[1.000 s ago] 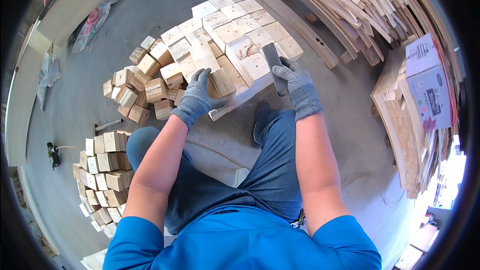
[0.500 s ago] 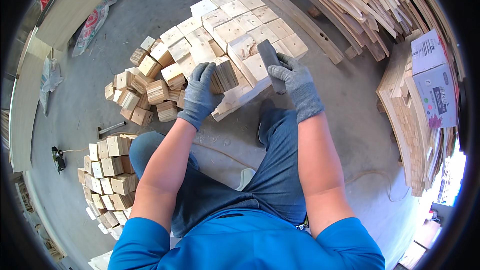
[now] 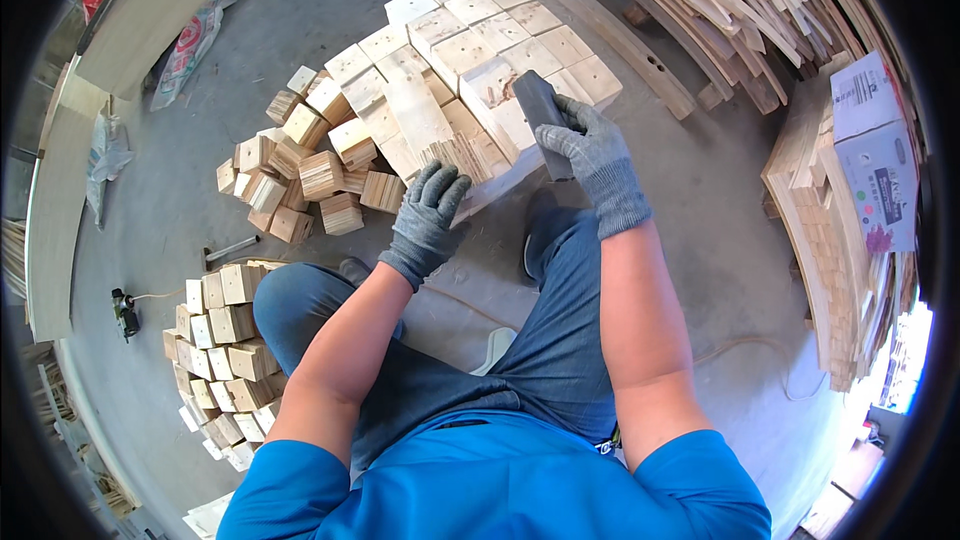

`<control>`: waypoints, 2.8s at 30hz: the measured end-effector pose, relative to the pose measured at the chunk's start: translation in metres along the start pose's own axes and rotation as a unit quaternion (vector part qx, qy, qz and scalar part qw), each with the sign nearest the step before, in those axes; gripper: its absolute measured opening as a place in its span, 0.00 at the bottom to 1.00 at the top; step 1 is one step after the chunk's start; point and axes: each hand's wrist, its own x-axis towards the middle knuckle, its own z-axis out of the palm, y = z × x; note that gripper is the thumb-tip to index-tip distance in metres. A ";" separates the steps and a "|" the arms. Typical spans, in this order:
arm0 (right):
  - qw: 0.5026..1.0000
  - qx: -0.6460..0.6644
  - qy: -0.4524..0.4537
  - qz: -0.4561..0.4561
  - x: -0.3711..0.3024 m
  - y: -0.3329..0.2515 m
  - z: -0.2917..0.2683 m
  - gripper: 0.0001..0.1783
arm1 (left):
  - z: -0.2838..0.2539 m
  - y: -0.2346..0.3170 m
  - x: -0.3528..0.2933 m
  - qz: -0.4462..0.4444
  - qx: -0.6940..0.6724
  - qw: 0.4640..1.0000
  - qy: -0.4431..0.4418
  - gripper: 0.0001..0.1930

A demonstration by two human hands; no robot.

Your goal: The person sits on the floor and sands small wooden blocks one at a time using a sanding block. They pick up each block, sand its surfaces, and place it into a separate pile, repeating this process throughout the clip.

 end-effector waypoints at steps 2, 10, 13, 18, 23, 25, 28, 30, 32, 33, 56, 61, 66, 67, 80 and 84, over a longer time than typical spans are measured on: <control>1.000 -0.008 -0.008 -0.001 -0.003 -0.002 0.001 0.39 | -0.004 0.003 -0.002 -0.008 0.009 1.000 -0.007 0.49; 0.963 -0.258 0.021 -0.070 -0.028 -0.016 0.009 0.41 | -0.015 -0.006 -0.005 -0.204 -0.038 0.977 0.048 0.65; 0.950 -0.292 0.012 -0.109 -0.041 -0.011 0.018 0.41 | -0.005 -0.018 0.003 -0.310 -0.099 0.945 0.025 0.72; 0.910 -0.379 -0.023 -0.166 -0.064 0.008 0.051 0.44 | 0.034 -0.048 -0.002 -0.336 -0.211 0.917 0.030 0.72; 0.876 -0.458 -0.046 -0.143 -0.079 0.009 0.090 0.43 | 0.038 -0.045 0.004 -0.314 -0.200 0.928 0.020 0.63; 0.865 -0.476 -0.029 -0.155 -0.076 0.010 0.104 0.42 | 0.041 -0.046 0.003 -0.301 -0.212 0.929 0.046 0.55; 0.858 -0.478 -0.006 -0.186 -0.049 0.007 0.119 0.40 | 0.042 -0.048 0.001 -0.309 -0.205 0.927 0.050 0.54; 0.866 -0.471 -0.003 -0.169 -0.026 0.000 0.128 0.39 | 0.039 -0.044 0.005 -0.309 -0.199 0.928 0.057 0.55; 0.864 -0.480 0.002 -0.154 -0.004 -0.014 0.140 0.37 | 0.034 -0.043 0.007 -0.304 -0.197 0.930 0.065 0.54; 0.863 -0.485 -0.001 -0.146 0.005 -0.016 0.143 0.37 | 0.033 -0.041 0.008 -0.303 -0.196 0.930 0.065 0.53; 0.856 -0.493 -0.041 -0.152 -0.076 -0.023 0.107 0.39 | 0.014 -0.030 0.010 -0.332 -0.215 0.918 0.025 0.57; 0.872 -0.461 -0.012 -0.165 -0.036 -0.001 0.149 0.40 | 0.023 -0.041 0.004 -0.315 -0.205 0.926 0.036 0.58; 0.864 -0.480 -0.004 -0.151 -0.007 -0.012 0.157 0.39 | 0.024 -0.037 0.007 -0.301 -0.226 0.925 0.049 0.57; 0.865 -0.476 -0.008 -0.159 -0.013 -0.012 0.155 0.39 | 0.024 -0.037 0.006 -0.303 -0.223 0.925 0.049 0.58; 0.850 -0.495 -0.027 -0.178 -0.093 -0.003 0.138 0.39 | 0.023 -0.037 0.004 -0.332 -0.202 0.921 0.018 0.54; 0.857 -0.482 -0.006 -0.180 -0.020 -0.019 0.167 0.38 | 0.029 -0.040 0.003 -0.312 -0.198 0.929 0.026 0.58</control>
